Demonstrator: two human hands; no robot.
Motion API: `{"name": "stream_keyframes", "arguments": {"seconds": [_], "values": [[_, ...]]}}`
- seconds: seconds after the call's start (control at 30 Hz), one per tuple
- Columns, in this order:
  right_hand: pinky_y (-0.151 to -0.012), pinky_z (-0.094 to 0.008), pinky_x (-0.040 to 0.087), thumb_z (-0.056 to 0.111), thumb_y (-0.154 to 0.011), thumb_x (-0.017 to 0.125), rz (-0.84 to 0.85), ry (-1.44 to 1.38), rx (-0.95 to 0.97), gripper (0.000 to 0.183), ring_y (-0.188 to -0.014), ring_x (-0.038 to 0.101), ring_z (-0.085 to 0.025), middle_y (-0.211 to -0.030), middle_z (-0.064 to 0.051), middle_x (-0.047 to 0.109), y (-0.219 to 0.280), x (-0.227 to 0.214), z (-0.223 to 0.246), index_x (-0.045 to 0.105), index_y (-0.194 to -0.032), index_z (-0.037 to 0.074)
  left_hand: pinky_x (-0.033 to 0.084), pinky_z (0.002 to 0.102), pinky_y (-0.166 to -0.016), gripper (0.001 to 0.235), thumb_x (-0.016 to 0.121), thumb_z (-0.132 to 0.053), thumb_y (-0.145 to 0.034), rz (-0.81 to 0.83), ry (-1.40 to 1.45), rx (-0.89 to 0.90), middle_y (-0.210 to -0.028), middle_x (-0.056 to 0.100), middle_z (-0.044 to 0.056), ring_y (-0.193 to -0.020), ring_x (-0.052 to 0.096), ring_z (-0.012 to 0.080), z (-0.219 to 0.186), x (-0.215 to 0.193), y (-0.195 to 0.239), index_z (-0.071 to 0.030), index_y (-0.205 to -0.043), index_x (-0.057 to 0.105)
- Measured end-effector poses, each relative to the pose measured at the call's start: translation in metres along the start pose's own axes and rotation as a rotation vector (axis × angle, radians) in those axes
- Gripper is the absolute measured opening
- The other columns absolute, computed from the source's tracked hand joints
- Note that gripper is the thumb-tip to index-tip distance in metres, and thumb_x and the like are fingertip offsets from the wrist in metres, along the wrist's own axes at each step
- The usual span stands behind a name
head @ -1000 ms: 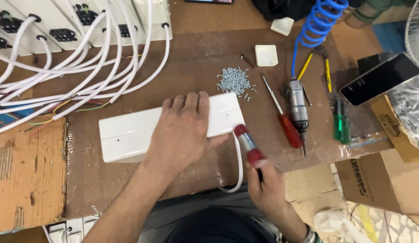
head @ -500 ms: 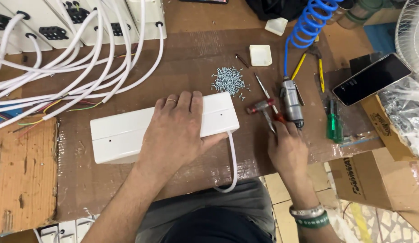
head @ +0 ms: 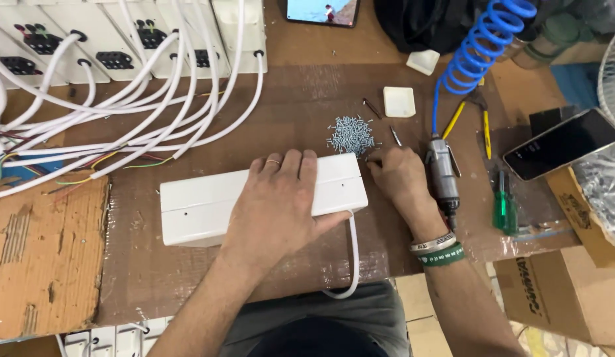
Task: The person assembles a white electrical box by hammering nails into pre-drilled holes, then driving screws with a pneumatic screwdriver. They also attach a small white plastic cover using a screwdriver. The task is performed on a cluttered workbench with tools and components visible.
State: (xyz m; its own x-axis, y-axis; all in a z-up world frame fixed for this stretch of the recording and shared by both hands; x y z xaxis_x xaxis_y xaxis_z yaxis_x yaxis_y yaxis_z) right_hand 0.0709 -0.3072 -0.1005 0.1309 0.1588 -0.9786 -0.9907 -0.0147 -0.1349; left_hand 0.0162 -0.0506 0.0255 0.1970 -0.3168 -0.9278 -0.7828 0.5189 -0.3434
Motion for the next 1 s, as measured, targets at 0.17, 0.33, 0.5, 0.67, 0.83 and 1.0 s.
{"name": "stream_keyframes", "arguments": {"seconds": [0.17,0.33,0.5,0.67,0.83,1.0], "values": [[-0.066,-0.046,0.058,0.021,-0.088,0.071,0.094,0.015,0.04,0.015,-0.072,0.071,-0.038,-0.083,-0.016,0.074,-0.006,0.009,-0.003,0.075,-0.091,0.006,0.053,0.048,-0.087,0.094,0.064,-0.081,-0.089,0.018,-0.012,-0.005,-0.087,0.066,0.017,-0.079,0.069,0.031,0.001,0.007,0.0,0.009,-0.117,0.063],[-0.054,-0.032,0.056,0.024,-0.095,0.067,0.009,0.243,-0.07,0.021,-0.059,0.067,-0.023,-0.073,-0.012,0.071,-0.002,0.039,-0.011,0.071,-0.092,0.004,0.053,0.047,-0.085,0.092,0.063,-0.082,-0.089,-0.011,-0.003,0.005,-0.086,0.065,0.017,-0.076,0.068,0.0301,0.002,0.003,0.002,0.008,-0.111,0.065],[-0.069,-0.043,0.053,0.008,-0.085,0.075,-0.41,-0.234,-0.087,0.011,-0.078,0.064,-0.035,-0.092,-0.016,0.068,0.025,-0.022,0.007,0.071,-0.094,0.002,0.054,0.043,-0.08,0.089,0.072,-0.076,-0.084,-0.121,-0.019,0.014,-0.092,0.067,0.019,-0.079,0.067,0.0346,-0.002,-0.004,0.003,0.008,-0.113,0.064],[-0.083,-0.048,0.054,0.039,-0.085,0.083,-0.306,0.039,0.349,0.058,-0.098,0.063,-0.041,-0.115,-0.024,0.059,0.061,-0.021,-0.072,0.063,-0.121,-0.001,0.055,0.041,-0.08,0.092,0.065,-0.083,-0.087,-0.056,-0.077,0.001,-0.09,0.069,0.017,-0.079,0.07,0.0303,0.001,0.0,0.002,0.006,-0.114,0.065],[-0.071,-0.05,0.057,0.048,-0.093,0.073,-0.131,-0.007,0.436,0.058,-0.078,0.069,-0.044,-0.096,-0.028,0.067,0.067,-0.001,-0.104,0.059,-0.109,-0.006,0.057,0.048,-0.085,0.098,0.059,-0.086,-0.088,-0.014,-0.076,-0.018,-0.098,0.069,0.02,-0.087,0.072,0.0342,0.001,0.013,0.006,0.005,-0.122,0.064],[-0.046,-0.024,0.045,0.031,-0.095,0.067,-0.178,-1.239,0.635,0.056,-0.062,0.058,-0.014,-0.09,-0.012,0.067,0.087,-0.076,-0.039,0.058,-0.135,-0.006,0.055,0.042,-0.087,0.057,0.085,-0.046,-0.081,-0.398,0.296,0.0,-0.108,0.069,0.01,-0.093,0.068,0.0247,-0.018,-0.011,0.012,-0.001,-0.111,0.067]]}}
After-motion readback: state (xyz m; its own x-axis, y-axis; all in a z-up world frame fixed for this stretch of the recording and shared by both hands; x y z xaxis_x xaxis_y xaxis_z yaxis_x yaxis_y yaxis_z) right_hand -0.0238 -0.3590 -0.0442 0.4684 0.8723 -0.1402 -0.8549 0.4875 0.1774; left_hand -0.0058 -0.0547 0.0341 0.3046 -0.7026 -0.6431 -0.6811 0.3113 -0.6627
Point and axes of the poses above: each hand's wrist, its own y-axis away from the middle knuckle, its own x-axis out of the palm, z = x × y, the point moved 2 cm from there along -y, towards the middle knuckle
